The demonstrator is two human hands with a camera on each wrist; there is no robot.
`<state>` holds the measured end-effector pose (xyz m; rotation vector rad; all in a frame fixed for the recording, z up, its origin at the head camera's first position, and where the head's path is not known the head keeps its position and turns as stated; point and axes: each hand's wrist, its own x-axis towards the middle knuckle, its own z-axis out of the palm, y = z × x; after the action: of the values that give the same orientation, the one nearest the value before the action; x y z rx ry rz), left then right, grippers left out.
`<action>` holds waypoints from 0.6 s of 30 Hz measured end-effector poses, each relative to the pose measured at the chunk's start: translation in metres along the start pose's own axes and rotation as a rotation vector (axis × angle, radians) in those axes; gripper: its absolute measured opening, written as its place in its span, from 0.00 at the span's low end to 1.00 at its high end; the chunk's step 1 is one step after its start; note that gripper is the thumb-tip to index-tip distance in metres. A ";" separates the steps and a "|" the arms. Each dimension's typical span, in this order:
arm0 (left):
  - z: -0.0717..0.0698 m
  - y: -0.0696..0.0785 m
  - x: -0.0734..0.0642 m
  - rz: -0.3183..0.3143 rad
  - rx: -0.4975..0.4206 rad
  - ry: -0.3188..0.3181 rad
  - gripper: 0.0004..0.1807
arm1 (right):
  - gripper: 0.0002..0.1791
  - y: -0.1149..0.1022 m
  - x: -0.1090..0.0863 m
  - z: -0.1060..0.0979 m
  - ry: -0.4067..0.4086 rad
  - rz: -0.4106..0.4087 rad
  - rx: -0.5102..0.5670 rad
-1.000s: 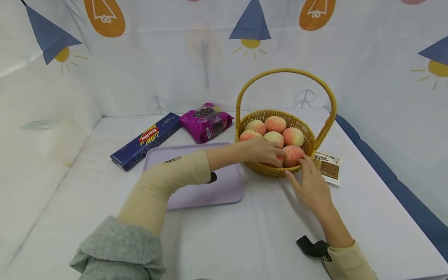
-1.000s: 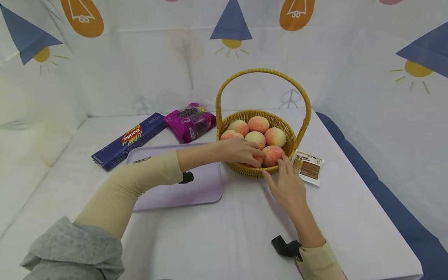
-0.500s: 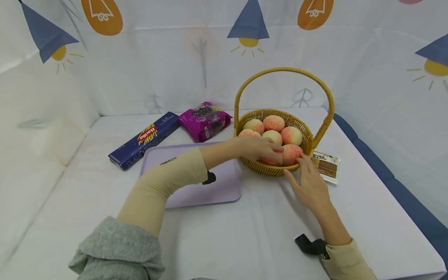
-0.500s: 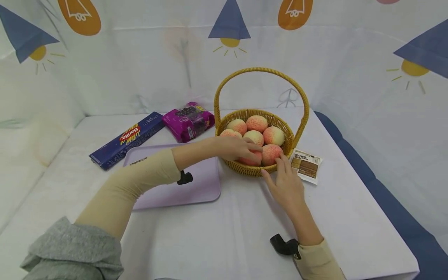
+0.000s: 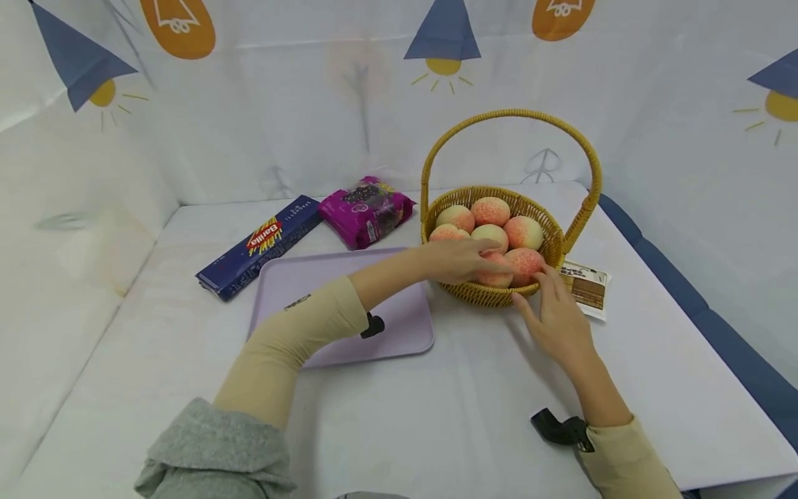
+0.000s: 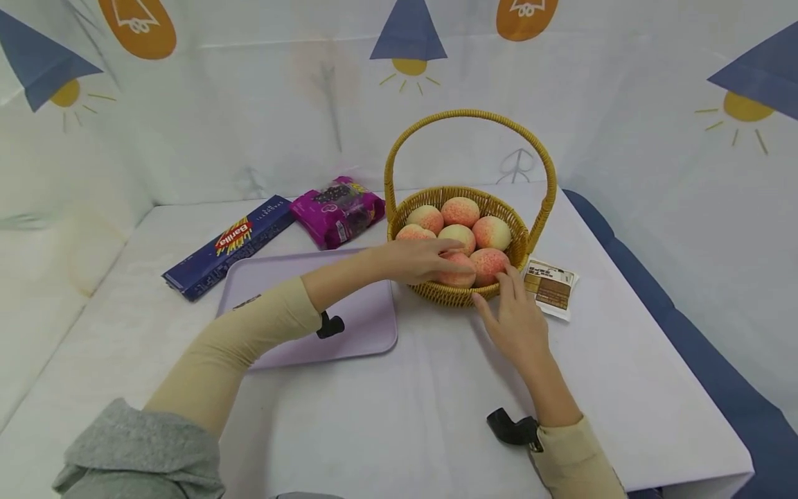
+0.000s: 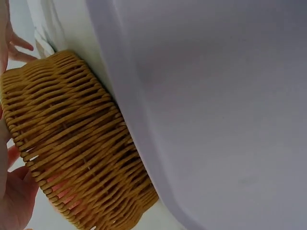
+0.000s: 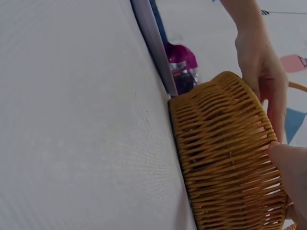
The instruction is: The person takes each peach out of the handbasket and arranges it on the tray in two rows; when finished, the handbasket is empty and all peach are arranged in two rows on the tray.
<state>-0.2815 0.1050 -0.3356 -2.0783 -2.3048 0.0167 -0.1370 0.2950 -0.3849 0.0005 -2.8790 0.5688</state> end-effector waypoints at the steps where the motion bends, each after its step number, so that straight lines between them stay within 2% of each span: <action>1: 0.000 0.001 0.001 -0.009 0.011 0.003 0.23 | 0.38 0.001 0.000 0.000 0.004 -0.002 0.004; 7: -0.003 0.003 0.014 -0.030 -0.091 0.013 0.19 | 0.38 0.000 0.001 -0.001 0.014 -0.001 0.014; 9: -0.007 0.004 0.020 -0.045 -0.097 -0.011 0.17 | 0.38 0.000 0.003 -0.002 0.015 0.002 0.012; 12: -0.014 0.009 0.026 -0.139 -0.133 -0.095 0.17 | 0.38 -0.001 0.004 -0.003 0.013 0.008 0.011; 16: -0.021 0.017 0.029 -0.256 -0.058 -0.252 0.19 | 0.38 0.000 0.003 -0.002 0.010 0.007 0.006; 18: -0.023 0.020 0.030 -0.269 0.001 -0.320 0.20 | 0.38 0.000 0.001 -0.001 0.007 0.005 0.003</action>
<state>-0.2639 0.1368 -0.3124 -1.8614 -2.7472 0.3667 -0.1381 0.2952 -0.3839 -0.0085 -2.8719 0.5723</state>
